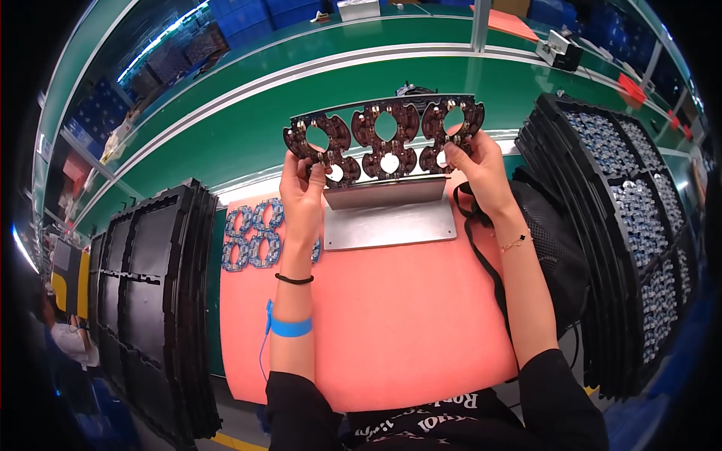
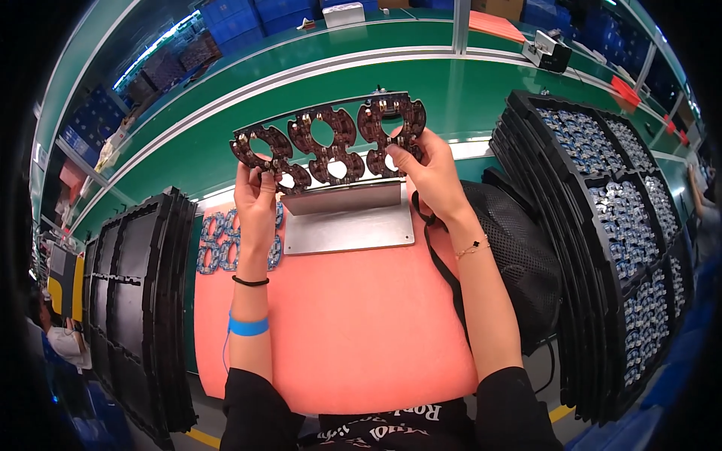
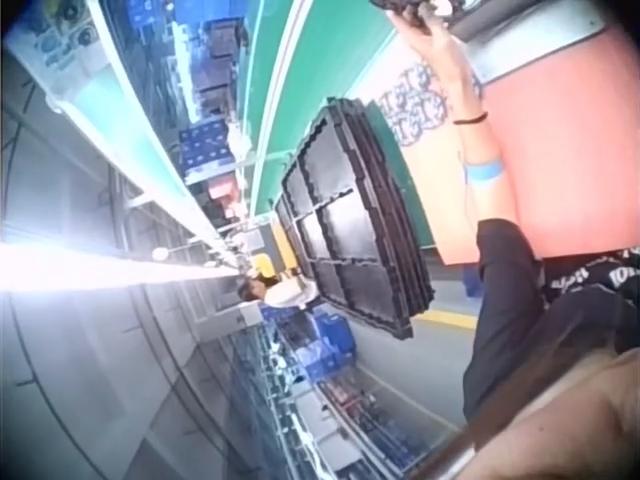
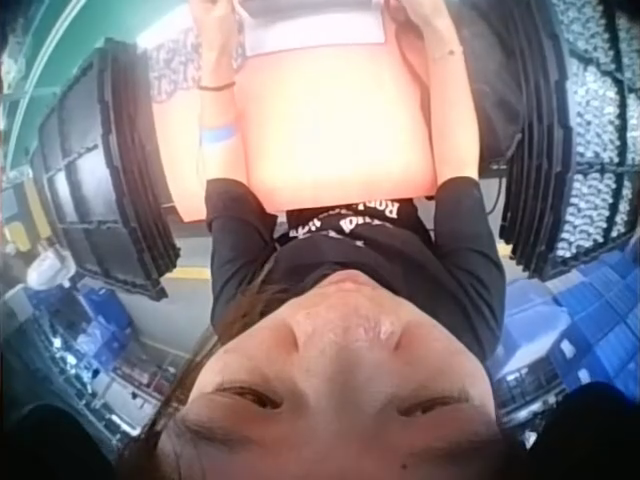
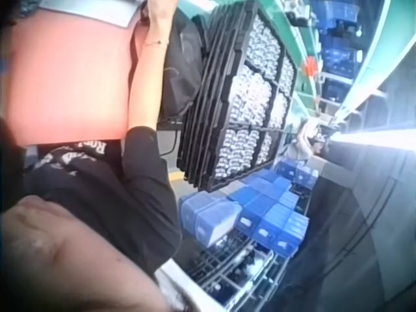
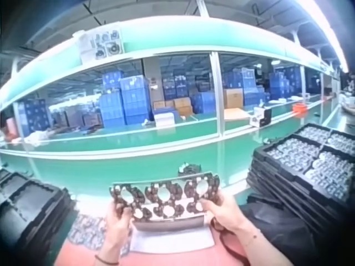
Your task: Breaking apart panels of circuit boards and placing individual components into a component storage tray.
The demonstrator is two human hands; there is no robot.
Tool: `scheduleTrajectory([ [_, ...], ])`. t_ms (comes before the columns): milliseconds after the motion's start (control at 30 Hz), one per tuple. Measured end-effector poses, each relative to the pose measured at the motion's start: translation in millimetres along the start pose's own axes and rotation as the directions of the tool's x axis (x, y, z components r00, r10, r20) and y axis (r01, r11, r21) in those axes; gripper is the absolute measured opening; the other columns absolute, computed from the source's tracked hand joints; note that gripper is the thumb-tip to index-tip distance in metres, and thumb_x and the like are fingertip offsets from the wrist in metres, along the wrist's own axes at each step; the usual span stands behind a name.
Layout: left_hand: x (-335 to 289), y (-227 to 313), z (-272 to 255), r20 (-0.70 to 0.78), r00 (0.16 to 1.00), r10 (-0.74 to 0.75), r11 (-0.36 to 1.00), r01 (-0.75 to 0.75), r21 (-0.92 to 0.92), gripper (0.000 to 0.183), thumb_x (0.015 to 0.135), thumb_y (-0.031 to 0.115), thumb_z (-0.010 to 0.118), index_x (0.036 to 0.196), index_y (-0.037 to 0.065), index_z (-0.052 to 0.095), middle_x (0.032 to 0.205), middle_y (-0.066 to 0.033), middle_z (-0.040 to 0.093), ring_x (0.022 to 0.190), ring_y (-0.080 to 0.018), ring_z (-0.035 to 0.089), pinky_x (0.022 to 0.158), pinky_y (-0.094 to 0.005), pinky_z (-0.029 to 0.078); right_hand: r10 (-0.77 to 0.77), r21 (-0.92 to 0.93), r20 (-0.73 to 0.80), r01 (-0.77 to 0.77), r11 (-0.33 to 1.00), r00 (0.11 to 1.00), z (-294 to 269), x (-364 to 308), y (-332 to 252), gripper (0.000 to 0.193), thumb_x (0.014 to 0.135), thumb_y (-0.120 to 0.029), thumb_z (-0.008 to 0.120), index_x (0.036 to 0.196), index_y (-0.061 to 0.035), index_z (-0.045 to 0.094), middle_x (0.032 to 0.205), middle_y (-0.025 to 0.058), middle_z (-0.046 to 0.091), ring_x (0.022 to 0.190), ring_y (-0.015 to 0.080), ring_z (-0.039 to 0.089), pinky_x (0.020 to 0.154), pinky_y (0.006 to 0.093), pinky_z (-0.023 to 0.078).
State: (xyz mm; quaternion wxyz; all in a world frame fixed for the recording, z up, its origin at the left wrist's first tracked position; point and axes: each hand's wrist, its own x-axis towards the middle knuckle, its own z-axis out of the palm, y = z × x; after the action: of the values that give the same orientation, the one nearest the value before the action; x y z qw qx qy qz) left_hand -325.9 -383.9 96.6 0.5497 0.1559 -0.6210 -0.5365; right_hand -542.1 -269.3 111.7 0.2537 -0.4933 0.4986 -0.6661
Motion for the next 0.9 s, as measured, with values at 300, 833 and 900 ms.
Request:
scheduleTrajectory([
  [300, -0.2, 1.1, 0.6, -0.013, 1.000, -0.019, 0.999, 0.020, 0.029, 0.019, 0.089, 0.009, 0.047, 0.106, 0.002, 0.044, 0.092, -0.0032, 0.052, 0.080, -0.0090, 0.048, 0.073, -0.0224, 0.039, 0.064, 0.002, 0.022, -0.064, 0.998, 0.998, -2.9, 0.1, -7.4, 0.018, 0.081, -0.011, 0.059, 0.096, -0.0018, 0.052, 0.081, -0.0004, 0.052, 0.070, 0.0067, 0.046, 0.061, 0.0212, 0.039],
  [833, 5.4, 19.1, -11.0, -0.198, 0.979, 0.055, 0.986, -0.085, -0.145, 0.024, 0.088, 0.007, 0.046, 0.112, 0.005, 0.040, 0.093, -0.0026, 0.048, 0.081, -0.0108, 0.045, 0.079, -0.0260, 0.040, 0.133, -0.732, 0.161, 0.029, 0.680, 0.978, -20.9, -4.8, -12.6, 0.010, 0.070, -0.003, 0.058, 0.076, 0.0048, 0.062, 0.069, 0.0145, 0.062, 0.052, 0.0201, 0.059, 0.055, 0.0297, 0.047],
  [900, 5.3, 19.1, -12.9, -0.176, 0.983, 0.058, 0.985, -0.085, -0.150, 0.024, 0.089, 0.007, 0.046, 0.112, 0.004, 0.040, 0.097, -0.0028, 0.048, 0.085, -0.0098, 0.046, 0.084, -0.0258, 0.040, 0.088, -0.727, 0.161, 0.058, 0.685, 0.983, -20.8, -4.8, -15.3, 0.010, 0.070, -0.003, 0.058, 0.075, 0.0042, 0.062, 0.068, 0.0143, 0.062, 0.053, 0.0200, 0.059, 0.055, 0.0296, 0.047],
])
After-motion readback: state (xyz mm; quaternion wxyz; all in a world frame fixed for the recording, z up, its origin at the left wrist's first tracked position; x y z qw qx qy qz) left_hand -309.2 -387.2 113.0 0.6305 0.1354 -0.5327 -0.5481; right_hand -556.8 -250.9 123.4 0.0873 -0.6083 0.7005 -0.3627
